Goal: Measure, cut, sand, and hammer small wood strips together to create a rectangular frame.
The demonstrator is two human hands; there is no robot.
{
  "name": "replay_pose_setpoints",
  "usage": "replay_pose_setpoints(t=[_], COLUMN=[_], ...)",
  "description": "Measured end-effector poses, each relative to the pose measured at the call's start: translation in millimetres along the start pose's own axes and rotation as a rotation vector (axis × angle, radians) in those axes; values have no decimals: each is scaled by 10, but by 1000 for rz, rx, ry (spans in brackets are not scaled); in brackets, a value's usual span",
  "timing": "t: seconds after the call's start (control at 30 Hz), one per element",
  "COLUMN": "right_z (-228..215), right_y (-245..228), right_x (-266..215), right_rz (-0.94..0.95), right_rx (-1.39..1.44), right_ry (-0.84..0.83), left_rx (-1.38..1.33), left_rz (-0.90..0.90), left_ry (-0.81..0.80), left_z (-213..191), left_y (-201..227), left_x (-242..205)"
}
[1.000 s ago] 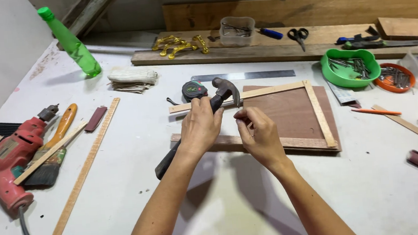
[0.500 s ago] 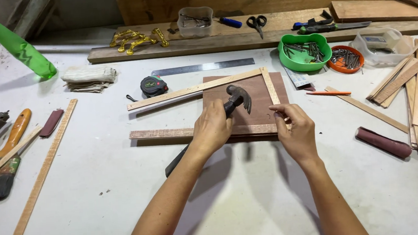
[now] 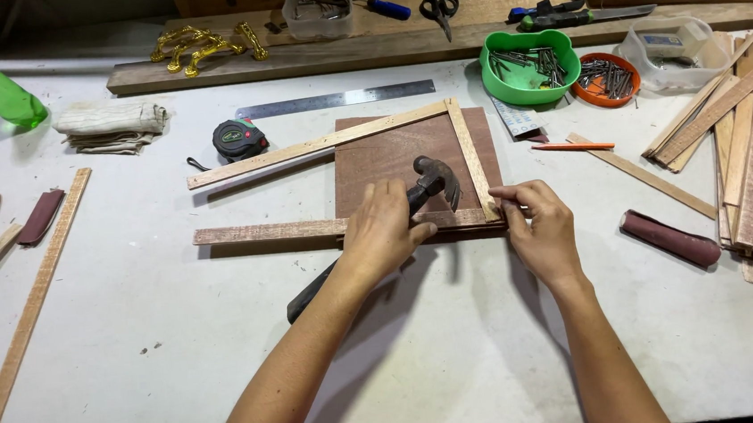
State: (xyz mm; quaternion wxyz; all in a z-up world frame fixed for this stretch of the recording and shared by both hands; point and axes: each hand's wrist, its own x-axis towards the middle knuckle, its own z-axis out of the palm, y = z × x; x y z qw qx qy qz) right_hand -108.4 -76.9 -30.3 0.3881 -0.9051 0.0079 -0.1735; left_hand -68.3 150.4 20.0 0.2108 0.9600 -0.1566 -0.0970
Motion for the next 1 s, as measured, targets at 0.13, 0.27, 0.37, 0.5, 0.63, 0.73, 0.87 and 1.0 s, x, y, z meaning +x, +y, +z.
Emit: replay_pose_setpoints(t=[0.13, 0.27, 0.37, 0.5, 0.63, 0.73, 0.87, 1.0], right_z=[-11, -41, -56, -94, -124, -105, -124, -121], right_y=[-33, -142, -118, -112, -186, -156, -144, -117], right_x=[-4, -9, -8, -21, -12, -9, -9, -11], right_rz=[-25, 64, 87, 37, 38, 27, 8, -38], right_rx=[-40, -9, -25, -3, -46, -40, -34, -17], right_ry=[1, -34, -88, -184, -200, -196, -206, -188], left_rx=[13, 45, 27, 16, 31, 49, 63, 87], left_rz=[-11, 75, 82, 61, 75, 32, 44, 53], left_ry=[-14, 82, 120, 115, 147, 69, 69, 51], left_z=[28, 127, 180, 212, 203, 224, 205, 216], left_y=[22, -51, -77, -79, -76, -102, -102, -137], left_x=[-12, -11, 12, 45, 55, 84, 84, 108])
